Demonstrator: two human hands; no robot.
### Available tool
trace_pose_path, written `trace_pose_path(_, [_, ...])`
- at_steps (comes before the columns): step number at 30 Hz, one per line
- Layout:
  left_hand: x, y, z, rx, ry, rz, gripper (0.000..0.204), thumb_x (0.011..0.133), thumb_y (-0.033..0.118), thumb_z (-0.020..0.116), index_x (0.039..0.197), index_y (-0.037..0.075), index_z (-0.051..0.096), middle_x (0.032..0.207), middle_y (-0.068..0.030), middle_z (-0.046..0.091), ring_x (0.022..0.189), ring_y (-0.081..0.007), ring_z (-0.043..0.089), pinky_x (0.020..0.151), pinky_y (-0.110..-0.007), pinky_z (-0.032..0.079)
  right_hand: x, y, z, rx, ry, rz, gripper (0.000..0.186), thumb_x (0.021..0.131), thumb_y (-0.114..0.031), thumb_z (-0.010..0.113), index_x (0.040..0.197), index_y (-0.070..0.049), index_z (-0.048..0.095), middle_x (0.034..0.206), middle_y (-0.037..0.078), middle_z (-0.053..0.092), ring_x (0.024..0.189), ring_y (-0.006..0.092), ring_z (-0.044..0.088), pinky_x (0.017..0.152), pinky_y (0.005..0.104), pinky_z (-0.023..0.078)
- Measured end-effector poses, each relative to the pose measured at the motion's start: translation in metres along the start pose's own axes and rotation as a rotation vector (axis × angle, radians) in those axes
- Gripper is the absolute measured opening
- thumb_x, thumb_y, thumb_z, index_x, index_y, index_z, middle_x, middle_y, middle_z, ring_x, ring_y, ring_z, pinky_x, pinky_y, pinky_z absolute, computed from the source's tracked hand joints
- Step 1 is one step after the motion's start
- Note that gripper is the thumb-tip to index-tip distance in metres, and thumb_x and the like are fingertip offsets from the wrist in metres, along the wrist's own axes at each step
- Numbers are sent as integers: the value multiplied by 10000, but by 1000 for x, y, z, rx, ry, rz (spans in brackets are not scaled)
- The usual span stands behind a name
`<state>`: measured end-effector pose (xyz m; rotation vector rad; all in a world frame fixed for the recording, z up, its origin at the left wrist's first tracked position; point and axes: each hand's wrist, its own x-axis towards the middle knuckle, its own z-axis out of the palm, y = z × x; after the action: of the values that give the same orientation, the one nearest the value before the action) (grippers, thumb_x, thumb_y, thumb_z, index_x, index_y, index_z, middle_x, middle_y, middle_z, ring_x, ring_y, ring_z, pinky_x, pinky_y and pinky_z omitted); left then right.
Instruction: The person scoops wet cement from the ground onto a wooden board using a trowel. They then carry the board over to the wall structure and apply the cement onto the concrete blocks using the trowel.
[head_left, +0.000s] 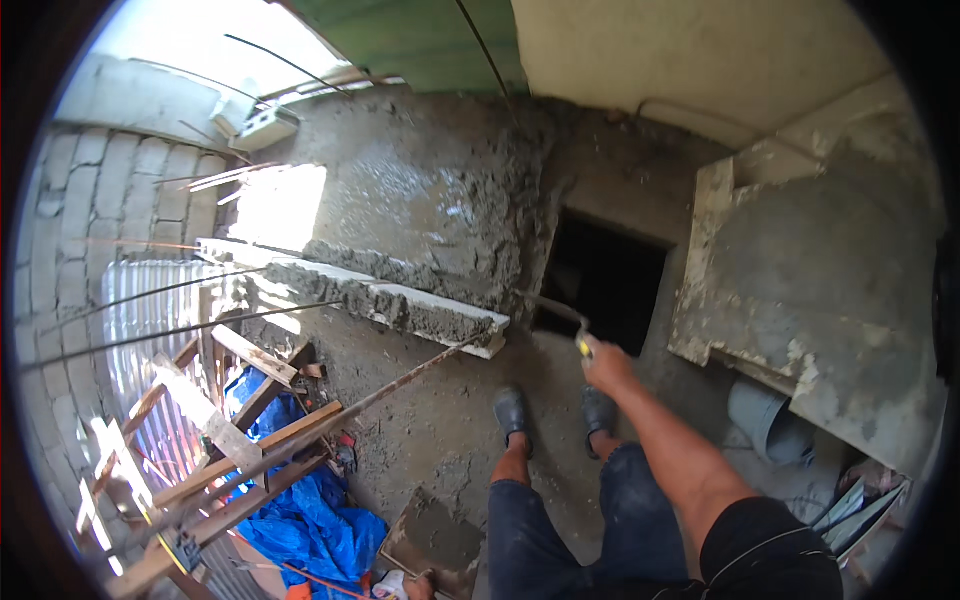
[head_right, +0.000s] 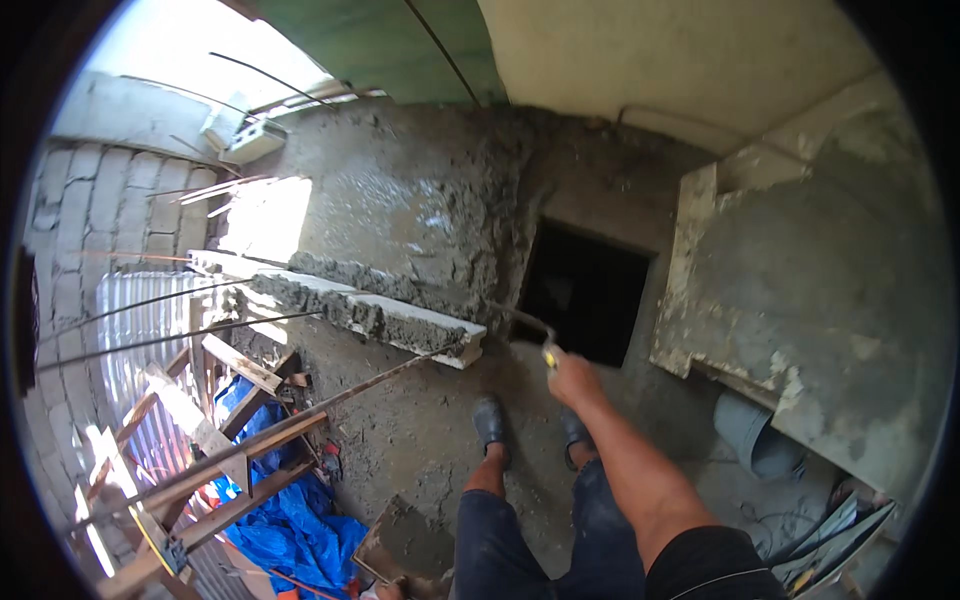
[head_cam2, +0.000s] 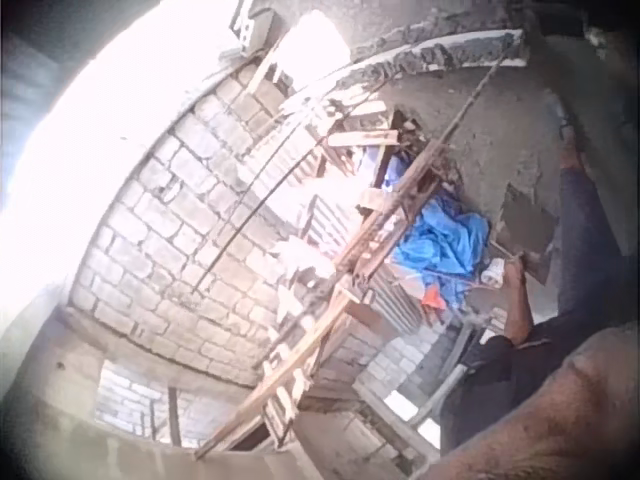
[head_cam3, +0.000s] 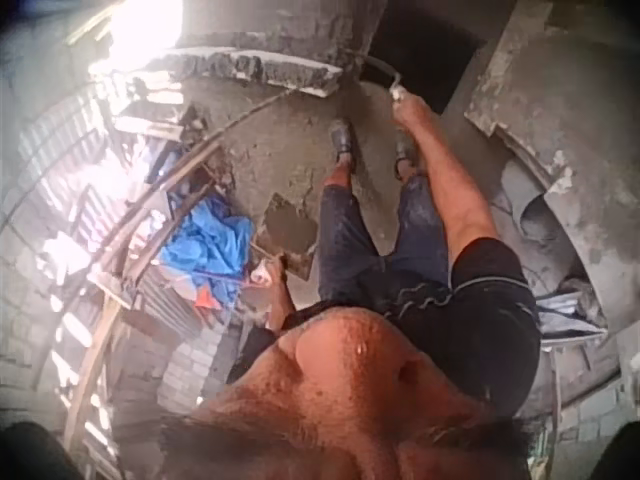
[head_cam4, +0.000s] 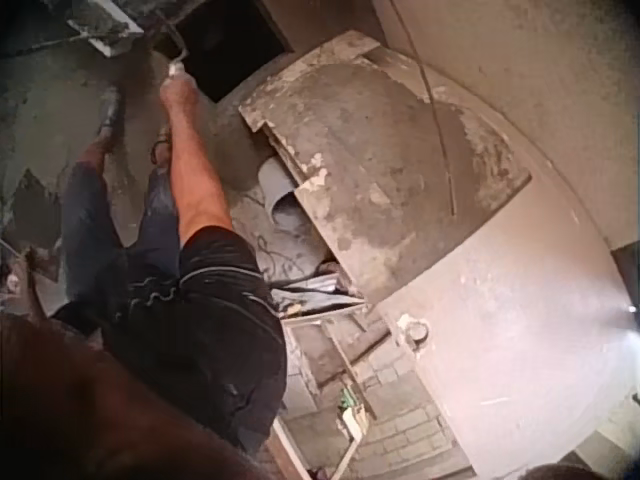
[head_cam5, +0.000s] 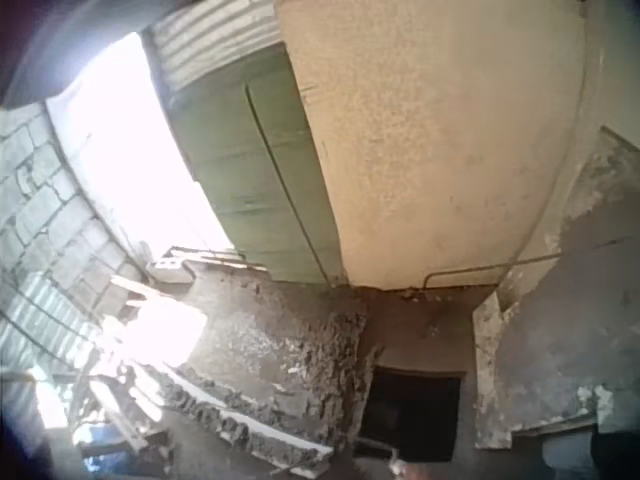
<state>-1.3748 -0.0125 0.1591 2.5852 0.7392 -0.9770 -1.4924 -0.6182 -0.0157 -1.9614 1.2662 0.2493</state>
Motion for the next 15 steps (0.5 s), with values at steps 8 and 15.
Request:
trace_pose_path(8, [-97,-203,-50,327,538,147,274,873,250,590,848,-19,633,808,-179,654,735,-362,638,664,-440,498,-207,58,-97,-197,-158,40,320,849,-338,635,1051,-94,677,1016,208,680,988,414,631,841,494,501])
trace_pose_path(15, [-100,-294,-91,-146,563,-25,308,731,171,649,945,-49,672,913,-279,678,925,-450,658,747,-474,510,-358,163,-134,-333,-64,-112,302,883,-217,626,1060,24,666,925,275,674,903,466,641,740,479,498])
